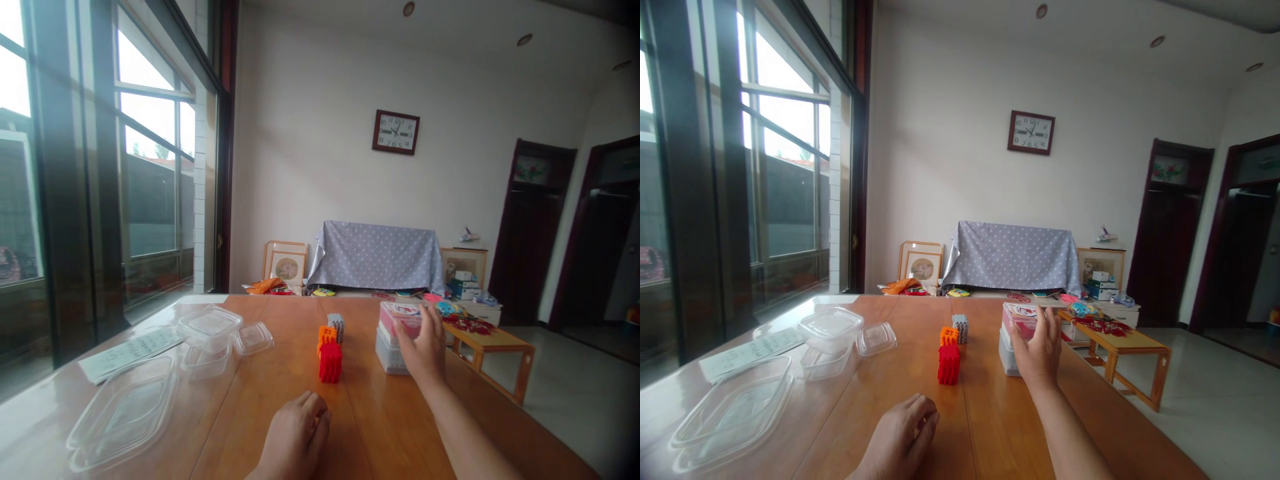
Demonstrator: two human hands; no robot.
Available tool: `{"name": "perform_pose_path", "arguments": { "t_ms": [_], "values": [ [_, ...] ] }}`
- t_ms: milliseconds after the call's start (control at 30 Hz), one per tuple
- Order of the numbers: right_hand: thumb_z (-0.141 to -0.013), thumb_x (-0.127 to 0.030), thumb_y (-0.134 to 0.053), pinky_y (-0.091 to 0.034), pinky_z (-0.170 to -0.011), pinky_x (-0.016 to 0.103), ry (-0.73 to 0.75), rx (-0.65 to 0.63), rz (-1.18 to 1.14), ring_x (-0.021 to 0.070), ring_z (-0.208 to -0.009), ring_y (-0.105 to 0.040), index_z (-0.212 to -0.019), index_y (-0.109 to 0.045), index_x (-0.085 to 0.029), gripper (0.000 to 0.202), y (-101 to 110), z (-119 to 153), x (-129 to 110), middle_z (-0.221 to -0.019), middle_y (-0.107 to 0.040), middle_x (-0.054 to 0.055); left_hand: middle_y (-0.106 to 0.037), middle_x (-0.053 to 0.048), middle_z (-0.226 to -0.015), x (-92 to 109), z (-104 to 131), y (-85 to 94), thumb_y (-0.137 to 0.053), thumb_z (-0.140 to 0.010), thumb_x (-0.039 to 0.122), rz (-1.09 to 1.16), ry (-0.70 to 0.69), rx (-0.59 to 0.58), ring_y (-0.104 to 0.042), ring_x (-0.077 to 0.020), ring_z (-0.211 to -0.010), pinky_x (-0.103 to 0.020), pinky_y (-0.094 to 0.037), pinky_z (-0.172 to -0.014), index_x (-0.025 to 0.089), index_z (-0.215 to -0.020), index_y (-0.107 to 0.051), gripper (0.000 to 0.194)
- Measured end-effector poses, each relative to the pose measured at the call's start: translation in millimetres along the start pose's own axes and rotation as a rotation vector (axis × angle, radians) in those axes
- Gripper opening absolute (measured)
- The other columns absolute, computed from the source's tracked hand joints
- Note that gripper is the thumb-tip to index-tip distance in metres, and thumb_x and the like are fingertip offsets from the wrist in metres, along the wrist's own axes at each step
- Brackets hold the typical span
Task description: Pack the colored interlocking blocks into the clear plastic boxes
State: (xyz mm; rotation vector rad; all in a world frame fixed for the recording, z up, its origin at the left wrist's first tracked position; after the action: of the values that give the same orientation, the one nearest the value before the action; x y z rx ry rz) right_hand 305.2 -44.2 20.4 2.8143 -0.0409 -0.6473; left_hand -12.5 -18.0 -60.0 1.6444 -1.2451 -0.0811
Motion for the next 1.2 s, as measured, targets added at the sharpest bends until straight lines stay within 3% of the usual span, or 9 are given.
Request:
{"name": "perform_pose_path", "arguments": {
  "t_ms": [100,200,267,367,467,733,900,1200],
  "values": [
    [-0.09,-0.054,-0.054,-0.034,-0.116,0.052,-0.006,-0.05,-0.195,0.0333,-0.139,-0.044,-0.138,-0.054,-0.017,0.061,-2,23,-23,-0.147,-0.05,0.018,-0.067,-0.004,-0.086,-1,2,1.6,-0.045,-0.099,0.031,0.006,0.015,0.025,-0.064,-0.0184,-0.077,-0.025,-0.042,-0.067,0.025,-0.085,-0.06,0.021],
    [-0.087,-0.054,-0.057,-0.05,-0.098,0.045,-0.193,-0.254,-0.39,0.0305,-0.115,-0.062,-0.124,-0.062,-0.018,0.052,-23,59,-32,-0.125,-0.066,0.016,-0.068,-0.003,-0.086,-4,5,4.1,-0.048,-0.097,0.028,0.0,0.026,0.058,-0.064,-0.0181,-0.077,-0.025,-0.042,-0.067,0.025,-0.086,-0.061,0.017],
    [-0.086,-0.054,-0.057,-0.053,-0.088,0.041,-0.297,-0.405,-0.449,0.0287,-0.1,-0.068,-0.111,-0.067,-0.017,0.046,-38,86,-33,-0.109,-0.073,0.013,-0.068,-0.003,-0.087,-7,6,7.1,-0.049,-0.096,0.028,0.004,0.041,0.086,-0.064,-0.0176,-0.077,-0.025,-0.041,-0.067,0.025,-0.087,-0.061,0.016],
    [-0.087,-0.055,-0.052,-0.052,-0.081,0.036,-0.3,-0.584,-0.394,0.0264,-0.086,-0.069,-0.09,-0.068,-0.02,0.039,-54,118,-31,-0.088,-0.075,0.007,-0.068,-0.002,-0.088,-15,8,13.3,-0.051,-0.095,0.027,0.027,0.081,0.132,-0.064,-0.0165,-0.077,-0.024,-0.041,-0.066,0.024,-0.088,-0.061,0.013],
    [-0.087,-0.056,-0.048,-0.048,-0.072,0.034,-0.302,-0.66,-0.237,0.0252,-0.079,-0.067,-0.084,-0.066,-0.022,0.039,-59,137,-20,-0.081,-0.073,0.004,-0.068,-0.001,-0.088,-23,9,19.4,-0.05,-0.095,0.028,0.058,0.124,0.186,-0.063,-0.0155,-0.078,-0.023,-0.042,-0.068,0.024,-0.089,-0.061,0.013],
    [-0.087,-0.051,-0.044,-0.044,-0.067,0.031,-0.203,-0.719,-0.128,0.0242,-0.079,-0.067,-0.082,-0.067,-0.023,0.037,-61,146,-16,-0.084,-0.074,0.005,-0.067,0.0,-0.088,-49,13,27.2,-0.051,-0.094,0.031,0.14,0.294,0.32,-0.062,-0.0142,-0.079,-0.024,-0.043,-0.07,0.023,-0.088,-0.06,0.014],
    [-0.089,-0.052,-0.042,-0.044,-0.068,0.031,-0.196,-0.764,-0.085,0.0246,-0.082,-0.068,-0.085,-0.066,-0.024,0.037,-65,148,-12,-0.088,-0.075,0.005,-0.069,-0.003,-0.102,-75,18,43.6,-0.054,-0.093,0.036,0.139,0.486,0.385,-0.065,-0.0163,-0.088,-0.027,-0.045,-0.076,0.022,-0.098,-0.062,0.016],
    [-0.092,-0.053,-0.038,-0.043,-0.066,0.031,-0.066,-0.794,-0.096,0.0232,-0.074,-0.066,-0.08,-0.061,-0.025,0.039,-77,154,-10,-0.081,-0.072,0.004,-0.064,-0.008,-0.12,-114,35,83.6,-0.058,-0.09,0.037,-0.216,0.641,0.297,-0.058,-0.0243,-0.113,-0.031,-0.043,-0.093,0.021,-0.11,-0.061,0.026]
  ]
}}
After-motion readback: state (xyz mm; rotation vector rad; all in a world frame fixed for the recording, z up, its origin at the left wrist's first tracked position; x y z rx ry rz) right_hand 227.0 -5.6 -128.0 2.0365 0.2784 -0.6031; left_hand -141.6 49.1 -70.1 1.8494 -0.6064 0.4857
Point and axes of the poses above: each hand's wrist, its own z-axis away from the middle knuckle, its own y-axis out of the back of the hand, x = y × z, the point moved 6 cm from there along -z, towards the middle knuckle
